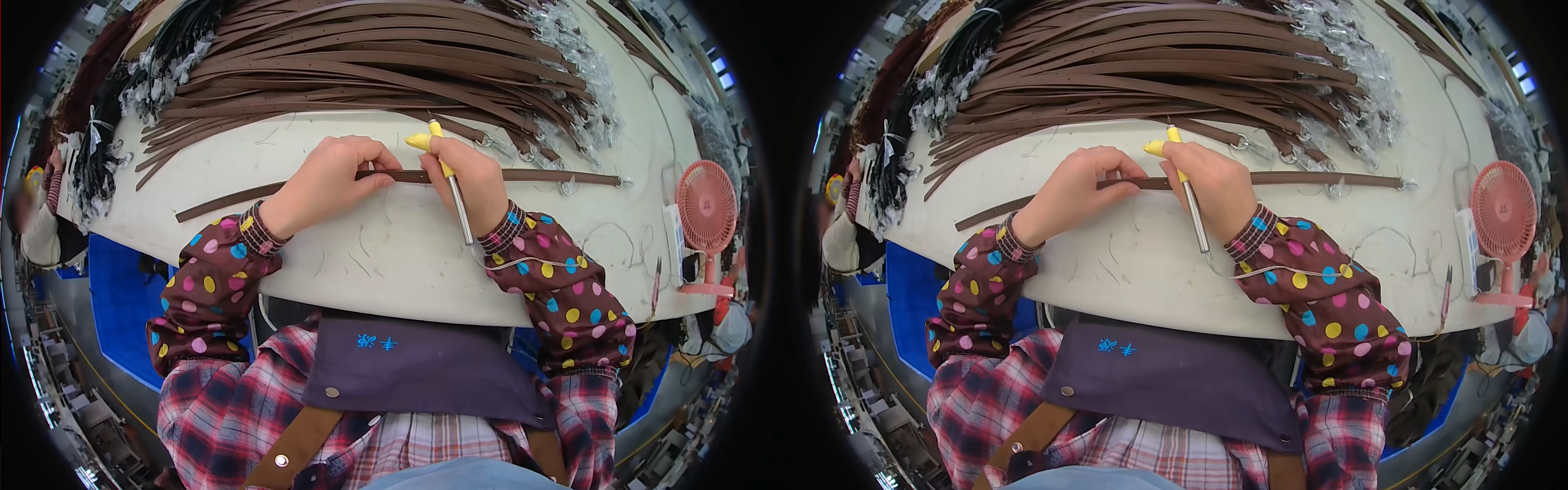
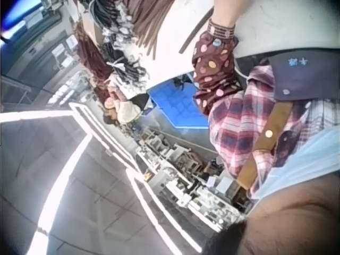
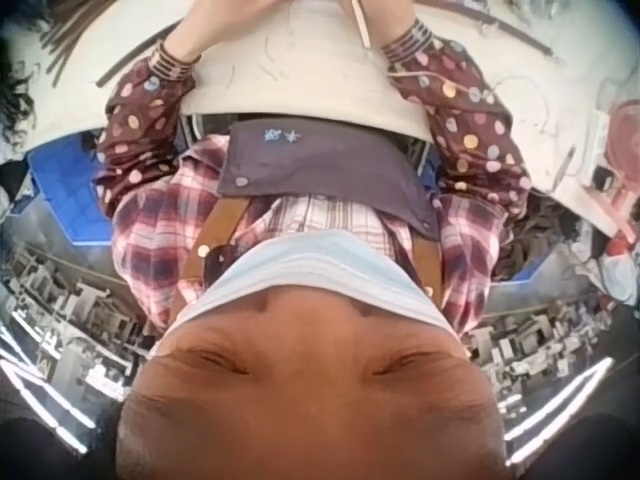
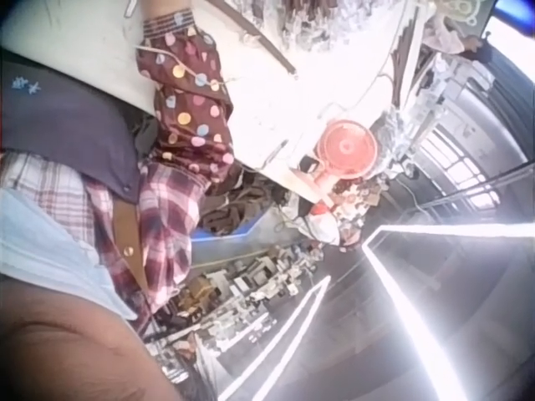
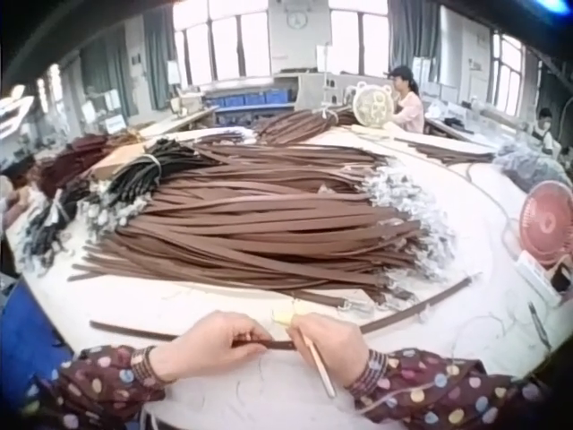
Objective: Attaching metal hardware to leather straps and sealing plastic protection with a heat tool.
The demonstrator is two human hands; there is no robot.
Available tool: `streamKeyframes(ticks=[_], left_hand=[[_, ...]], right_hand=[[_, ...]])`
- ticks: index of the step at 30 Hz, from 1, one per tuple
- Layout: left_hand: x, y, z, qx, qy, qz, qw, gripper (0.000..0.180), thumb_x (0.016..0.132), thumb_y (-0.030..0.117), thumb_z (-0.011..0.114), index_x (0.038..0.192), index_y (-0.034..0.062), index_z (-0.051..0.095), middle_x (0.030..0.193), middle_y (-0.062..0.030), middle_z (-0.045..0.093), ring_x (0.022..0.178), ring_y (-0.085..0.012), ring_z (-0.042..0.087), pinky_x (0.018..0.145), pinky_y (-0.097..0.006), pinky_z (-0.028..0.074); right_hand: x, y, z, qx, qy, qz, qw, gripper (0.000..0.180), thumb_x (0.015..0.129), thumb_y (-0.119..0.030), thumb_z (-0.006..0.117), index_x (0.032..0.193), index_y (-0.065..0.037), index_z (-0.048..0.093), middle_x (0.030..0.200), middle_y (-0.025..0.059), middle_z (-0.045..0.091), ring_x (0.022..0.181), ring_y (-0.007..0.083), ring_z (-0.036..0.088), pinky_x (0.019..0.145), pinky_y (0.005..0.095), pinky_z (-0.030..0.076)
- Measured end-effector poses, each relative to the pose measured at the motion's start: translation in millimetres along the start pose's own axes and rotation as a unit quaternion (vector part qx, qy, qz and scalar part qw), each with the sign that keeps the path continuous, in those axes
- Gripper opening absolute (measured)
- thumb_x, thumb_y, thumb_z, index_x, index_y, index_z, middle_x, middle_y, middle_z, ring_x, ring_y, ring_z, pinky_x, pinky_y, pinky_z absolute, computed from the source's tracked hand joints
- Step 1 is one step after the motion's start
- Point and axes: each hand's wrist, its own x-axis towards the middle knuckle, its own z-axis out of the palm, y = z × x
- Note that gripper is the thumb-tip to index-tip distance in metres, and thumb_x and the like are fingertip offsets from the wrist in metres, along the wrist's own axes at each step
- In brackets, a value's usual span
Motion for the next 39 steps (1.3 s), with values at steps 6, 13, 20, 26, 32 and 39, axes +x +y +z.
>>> streamKeyframes(ticks=[6, 13, 20, 26, 32, 39], left_hand=[[-20.5, -10.3, 3.6, 0.398, 0.119, 0.228, 0.881, 0.015, 0.072, 0.006, 0.069, 0.084, 0.0093, 0.06, 0.082, -0.003, 0.057, 0.07, -0.0205, 0.057, 0.063, -0.031, 0.049], [-23.2, -17.9, 0.8, 0.126, 0.057, 0.097, 0.986, 0.018, 0.076, 0.007, 0.069, 0.091, 0.0062, 0.059, 0.085, -0.0051, 0.058, 0.068, -0.0204, 0.057, 0.06, -0.03, 0.048], [-8.4, -18.1, -9.1, 0.079, -0.028, 0.058, 0.995, 0.015, 0.078, 0.007, 0.068, 0.087, 0.0039, 0.057, 0.081, -0.0084, 0.057, 0.066, -0.0197, 0.057, 0.061, -0.031, 0.047], [-9.3, -20.7, -7.8, 0.026, -0.002, 0.048, 0.999, 0.011, 0.083, 0.007, 0.064, 0.087, 0.0028, 0.055, 0.078, -0.008, 0.057, 0.063, -0.0183, 0.056, 0.059, -0.03, 0.046], [-7.3, -11.8, -10.5, -0.096, -0.056, -0.084, 0.99, 0.01, 0.09, 0.008, 0.059, 0.089, 0.0012, 0.052, 0.076, -0.0044, 0.058, 0.063, -0.0102, 0.056, 0.057, -0.025, 0.047], [-8.7, -15.0, -3.7, -0.188, -0.02, -0.113, 0.975, 0.016, 0.092, 0.013, 0.058, 0.089, -0.0007, 0.05, 0.07, -0.0058, 0.061, 0.061, -0.0107, 0.061, 0.057, -0.024, 0.05]], right_hand=[[-6.9, -0.4, -0.4, 0.079, -0.03, 0.071, 0.994, 0.013, 0.09, -0.003, 0.057, 0.102, 0.003, 0.057, 0.082, 0.0104, 0.064, 0.07, 0.0184, 0.064, 0.063, 0.0274, 0.051], [-3.6, 2.3, 7.9, 0.309, -0.034, 0.149, 0.939, 0.021, 0.093, -0.018, 0.059, 0.106, 0.0, 0.061, 0.072, 0.0042, 0.06, 0.062, 0.0087, 0.054, 0.057, 0.0219, 0.045], [8.7, -10.1, 16.0, 0.397, -0.053, 0.294, 0.868, 0.027, 0.091, -0.027, 0.063, 0.083, -0.004, 0.052, 0.069, 0.0008, 0.06, 0.056, 0.0027, 0.048, 0.048, 0.0191, 0.037], [10.1, -13.3, 16.8, 0.331, -0.109, 0.333, 0.876, 0.029, 0.089, -0.025, 0.065, 0.081, -0.004, 0.048, 0.064, 0.0025, 0.06, 0.053, 0.0051, 0.051, 0.047, 0.0215, 0.039], [5.5, -9.9, 18.7, 0.27, -0.097, 0.282, 0.916, 0.029, 0.087, -0.023, 0.066, 0.081, -0.002, 0.047, 0.063, 0.0056, 0.06, 0.052, 0.0101, 0.053, 0.048, 0.0253, 0.041], [6.0, -11.6, 19.0, 0.243, -0.107, 0.261, 0.928, 0.032, 0.087, -0.022, 0.067, 0.08, -0.002, 0.043, 0.064, 0.0085, 0.061, 0.052, 0.0145, 0.056, 0.048, 0.0273, 0.042]])
